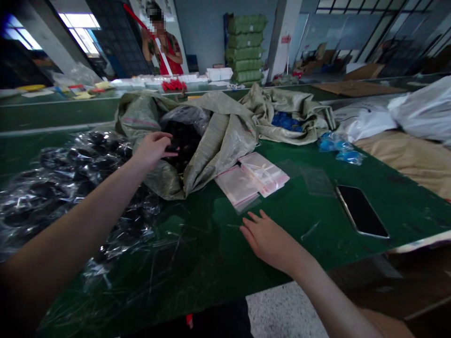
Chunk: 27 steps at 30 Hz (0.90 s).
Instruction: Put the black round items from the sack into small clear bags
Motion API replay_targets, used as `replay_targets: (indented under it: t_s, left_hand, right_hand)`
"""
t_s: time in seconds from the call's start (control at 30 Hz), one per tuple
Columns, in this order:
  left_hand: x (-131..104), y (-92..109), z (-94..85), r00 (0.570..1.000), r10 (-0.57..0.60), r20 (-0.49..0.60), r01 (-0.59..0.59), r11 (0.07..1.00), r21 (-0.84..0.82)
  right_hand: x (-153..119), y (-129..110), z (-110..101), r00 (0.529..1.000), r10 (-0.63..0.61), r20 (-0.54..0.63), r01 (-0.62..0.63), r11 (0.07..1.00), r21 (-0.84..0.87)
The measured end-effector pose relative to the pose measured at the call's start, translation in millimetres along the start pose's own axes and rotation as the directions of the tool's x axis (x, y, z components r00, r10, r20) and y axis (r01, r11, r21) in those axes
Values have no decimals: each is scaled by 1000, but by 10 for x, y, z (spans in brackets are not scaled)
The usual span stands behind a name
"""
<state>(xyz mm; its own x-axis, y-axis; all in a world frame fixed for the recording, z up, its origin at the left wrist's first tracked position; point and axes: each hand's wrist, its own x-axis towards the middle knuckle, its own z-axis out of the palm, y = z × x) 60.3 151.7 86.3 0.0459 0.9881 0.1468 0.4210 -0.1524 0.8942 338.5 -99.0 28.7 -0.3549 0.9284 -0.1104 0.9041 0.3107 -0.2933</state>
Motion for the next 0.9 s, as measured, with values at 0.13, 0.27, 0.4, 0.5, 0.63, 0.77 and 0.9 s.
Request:
replay_targets:
  t_s: [0.13, 0.27, 0.4, 0.5, 0.63, 0.77, 0.9]
  left_hand:
    - [-403, 72, -48, 973, -76, 220, 156, 915, -372]
    - [-685, -22, -69, 942, -70, 327, 239, 826, -511]
    - [-859, -130, -86, 921, -85, 381, 280, 825, -492]
    - [-934, -208, -69, 916, -97, 389, 281, 847, -451]
    - [-927, -341, 30, 924, -62, 377, 201, 918, -342]
    - [-791, -480, 199, 864, 13, 503, -1, 1000, -24]
    - [-593, -588, 361, 755, 117, 645, -406, 855, 321]
  right_hand:
    - [32, 120, 22, 995, -56, -84, 51, 996, -67]
    - [-2, 154, -20, 995, -12, -102, 1, 995, -103]
    - [-6, 120, -76, 981, 162, -105, -170, 982, -82]
    - [104, 100, -35, 978, 161, -131, -175, 979, -101]
    - [474, 142, 122, 955, 75, -286, -120, 983, -141]
    - [971, 192, 210, 920, 131, -369, -193, 971, -138]
    - [1308, 139, 155, 949, 216, -229, -269, 935, -232]
